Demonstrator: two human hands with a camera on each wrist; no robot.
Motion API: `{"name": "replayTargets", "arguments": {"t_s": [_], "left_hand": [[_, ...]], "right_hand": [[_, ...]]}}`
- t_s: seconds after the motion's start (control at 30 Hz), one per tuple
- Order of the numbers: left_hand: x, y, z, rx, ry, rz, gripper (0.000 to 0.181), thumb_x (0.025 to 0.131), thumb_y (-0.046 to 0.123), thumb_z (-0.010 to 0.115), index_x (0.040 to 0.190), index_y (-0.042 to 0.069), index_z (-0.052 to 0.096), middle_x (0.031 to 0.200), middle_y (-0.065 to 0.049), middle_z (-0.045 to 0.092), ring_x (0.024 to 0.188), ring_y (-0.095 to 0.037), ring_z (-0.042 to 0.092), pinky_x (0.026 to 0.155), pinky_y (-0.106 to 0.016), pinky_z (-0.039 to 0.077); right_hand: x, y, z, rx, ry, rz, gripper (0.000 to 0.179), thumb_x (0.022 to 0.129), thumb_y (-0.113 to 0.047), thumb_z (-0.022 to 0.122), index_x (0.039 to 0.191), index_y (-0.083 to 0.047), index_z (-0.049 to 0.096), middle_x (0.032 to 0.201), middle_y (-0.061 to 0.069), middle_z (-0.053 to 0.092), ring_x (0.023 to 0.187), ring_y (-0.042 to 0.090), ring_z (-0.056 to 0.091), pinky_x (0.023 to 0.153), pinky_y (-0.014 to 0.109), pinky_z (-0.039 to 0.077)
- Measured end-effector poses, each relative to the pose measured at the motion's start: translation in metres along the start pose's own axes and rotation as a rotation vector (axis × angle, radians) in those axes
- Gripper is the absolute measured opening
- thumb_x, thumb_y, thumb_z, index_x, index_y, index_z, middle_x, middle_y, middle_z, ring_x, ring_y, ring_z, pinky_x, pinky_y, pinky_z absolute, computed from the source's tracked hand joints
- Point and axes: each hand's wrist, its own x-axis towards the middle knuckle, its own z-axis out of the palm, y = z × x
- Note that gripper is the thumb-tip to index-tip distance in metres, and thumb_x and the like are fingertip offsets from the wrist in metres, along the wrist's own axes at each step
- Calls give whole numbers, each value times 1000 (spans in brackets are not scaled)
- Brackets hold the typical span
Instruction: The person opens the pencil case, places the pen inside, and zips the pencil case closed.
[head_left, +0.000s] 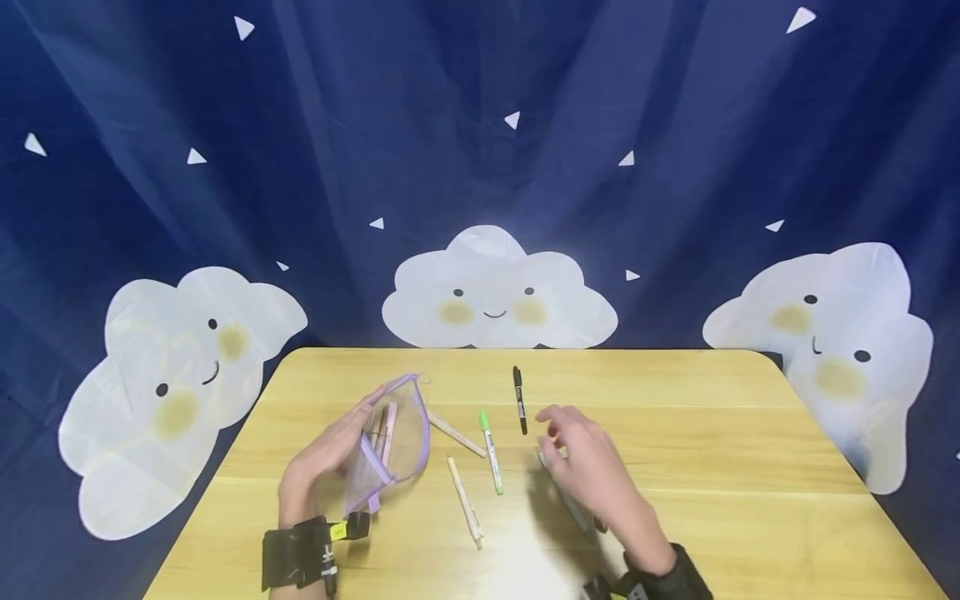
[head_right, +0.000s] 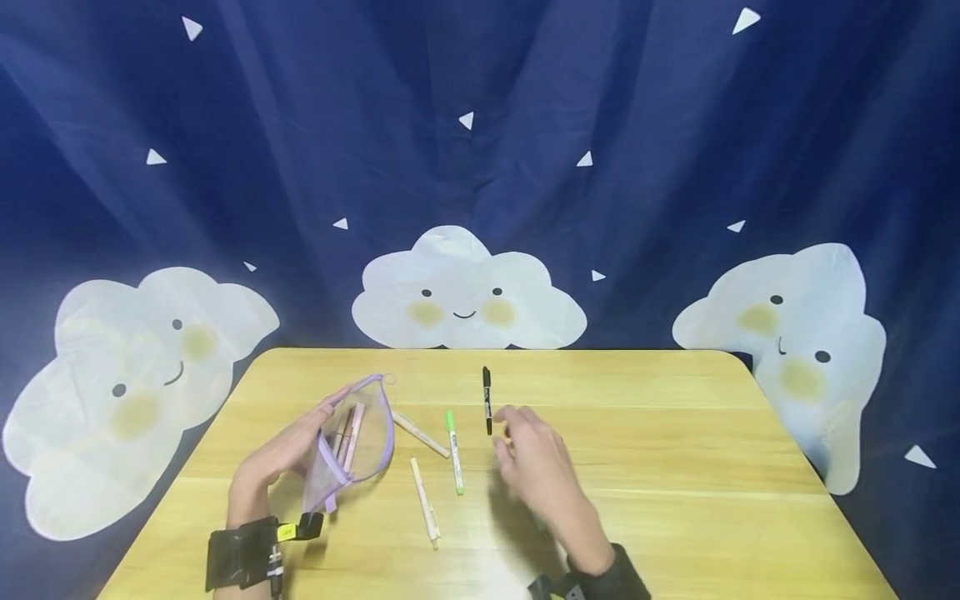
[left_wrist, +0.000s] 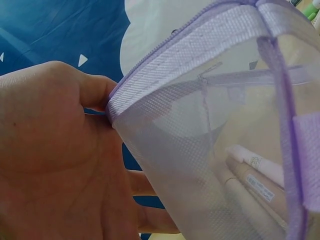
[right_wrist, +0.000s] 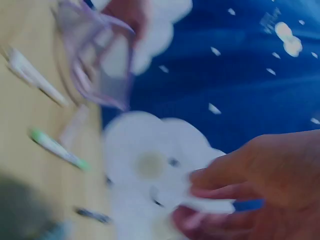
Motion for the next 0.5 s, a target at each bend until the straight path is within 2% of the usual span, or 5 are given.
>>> {"name": "replayTargets", "arguments": {"t_s": [0.13, 0.23, 0.37, 0.43, 0.5], "left_hand": [[3, 2, 2, 2, -9, 0, 54, 114, 40, 16, 166, 29, 15, 171, -14, 8, 147, -58, 16, 89, -79, 45], [3, 3, 0, -22, -9, -20, 53, 114, 40, 16, 166, 31, 15, 172, -15, 7, 145, -62, 19, 79, -73, 53], [2, 2, -2, -47, -4, -39, 53, 114, 41, 16, 166, 33, 15, 172, -15, 6, 143, -63, 22, 73, -66, 57], [1, 1, -2, -54, -8, -39, 53, 114, 41, 16, 166, 32, 15, 172, -15, 5, 143, -63, 21, 73, -66, 57], [1, 0, -2, -54, -10, -37, 54, 114, 42, 15, 166, 32, 15, 172, -15, 5, 144, -62, 19, 75, -69, 56]], "right_hand": [[-3, 18, -25, -45, -41, 109, 24, 90, -4, 74, 113, -5, 66, 94, 8, 66, 81, 21, 67, 65, 35, 56], [-4, 31, -35, -52, -72, 190, 25, 92, -5, 71, 115, -1, 62, 94, 12, 64, 79, 24, 63, 63, 36, 52], [-2, 48, -33, -49, -142, 288, 31, 96, -7, 67, 122, 5, 56, 101, 20, 62, 81, 29, 57, 66, 42, 49], [-1, 56, -29, -62, -190, 326, 33, 97, -9, 65, 124, 8, 54, 104, 23, 61, 84, 31, 57, 70, 45, 50], [-1, 62, -25, -64, -250, 356, 36, 99, -9, 63, 125, 11, 52, 103, 24, 61, 82, 30, 57, 69, 44, 50]]}}
